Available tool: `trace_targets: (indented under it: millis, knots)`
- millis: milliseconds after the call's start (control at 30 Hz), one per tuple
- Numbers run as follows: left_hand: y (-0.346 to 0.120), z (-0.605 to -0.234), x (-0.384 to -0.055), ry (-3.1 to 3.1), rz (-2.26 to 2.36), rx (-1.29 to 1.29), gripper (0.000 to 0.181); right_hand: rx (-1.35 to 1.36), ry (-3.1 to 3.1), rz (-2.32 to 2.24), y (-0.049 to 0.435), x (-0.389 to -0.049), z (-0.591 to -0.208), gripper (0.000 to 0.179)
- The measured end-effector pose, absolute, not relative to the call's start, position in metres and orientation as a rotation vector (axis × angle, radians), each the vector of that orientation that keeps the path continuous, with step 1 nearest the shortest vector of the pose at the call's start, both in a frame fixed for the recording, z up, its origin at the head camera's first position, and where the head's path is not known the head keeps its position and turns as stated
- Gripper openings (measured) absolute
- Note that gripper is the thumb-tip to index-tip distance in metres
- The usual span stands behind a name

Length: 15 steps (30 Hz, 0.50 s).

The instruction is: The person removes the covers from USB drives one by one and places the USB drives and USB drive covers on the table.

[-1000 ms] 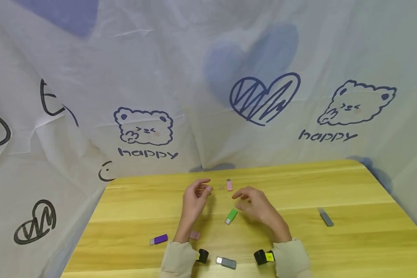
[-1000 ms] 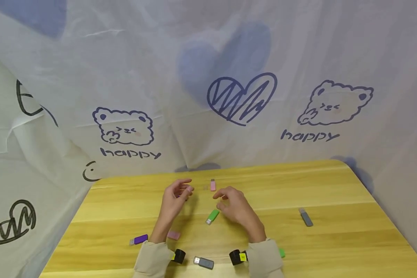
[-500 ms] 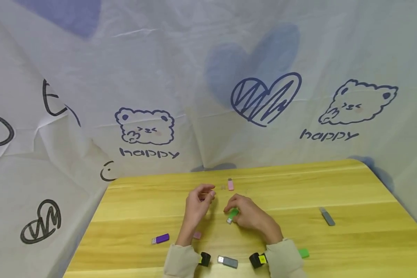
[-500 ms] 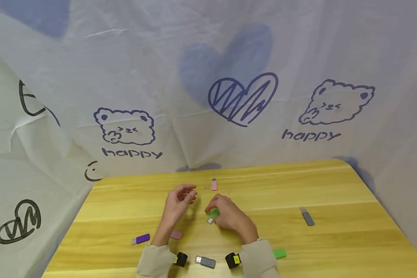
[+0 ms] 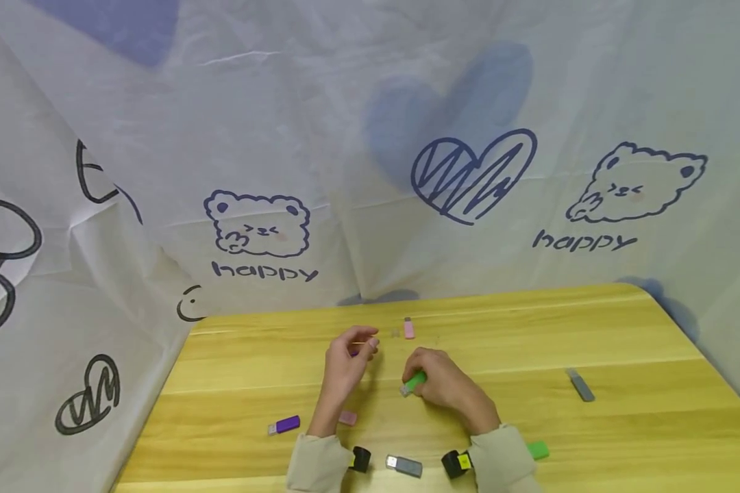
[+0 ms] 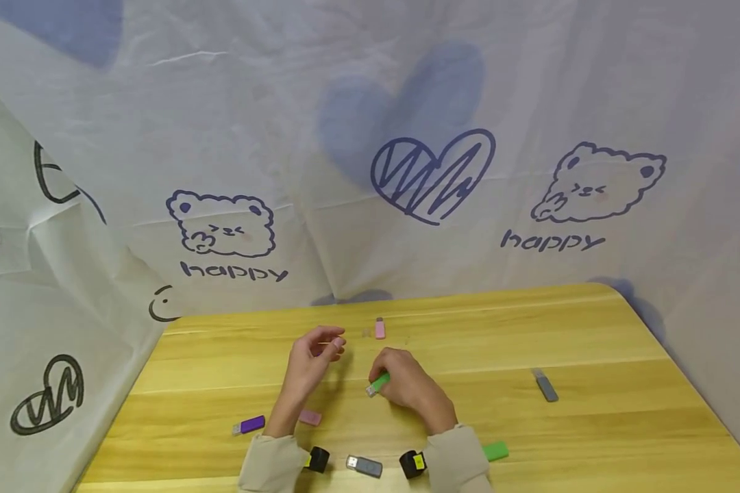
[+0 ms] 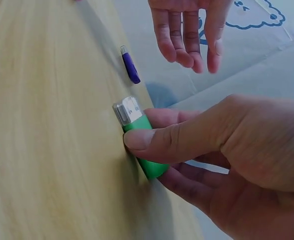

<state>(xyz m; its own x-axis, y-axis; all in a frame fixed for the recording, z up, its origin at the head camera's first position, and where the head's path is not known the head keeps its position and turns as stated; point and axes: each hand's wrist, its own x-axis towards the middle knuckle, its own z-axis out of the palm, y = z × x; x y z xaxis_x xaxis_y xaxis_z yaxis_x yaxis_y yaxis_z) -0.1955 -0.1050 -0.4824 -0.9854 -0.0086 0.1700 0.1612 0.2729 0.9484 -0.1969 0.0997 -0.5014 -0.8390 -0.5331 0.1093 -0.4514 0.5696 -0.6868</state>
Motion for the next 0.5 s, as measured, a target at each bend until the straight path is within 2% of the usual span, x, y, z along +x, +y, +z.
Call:
trace_targets:
  millis: [500]
  knots:
    - [-0.105, -0.477, -0.196, -2.393, -1.814, -0.183, 0.014, -0.671, 2.591, -1.314, 0.106, -0.198, -0.477, 0.017]
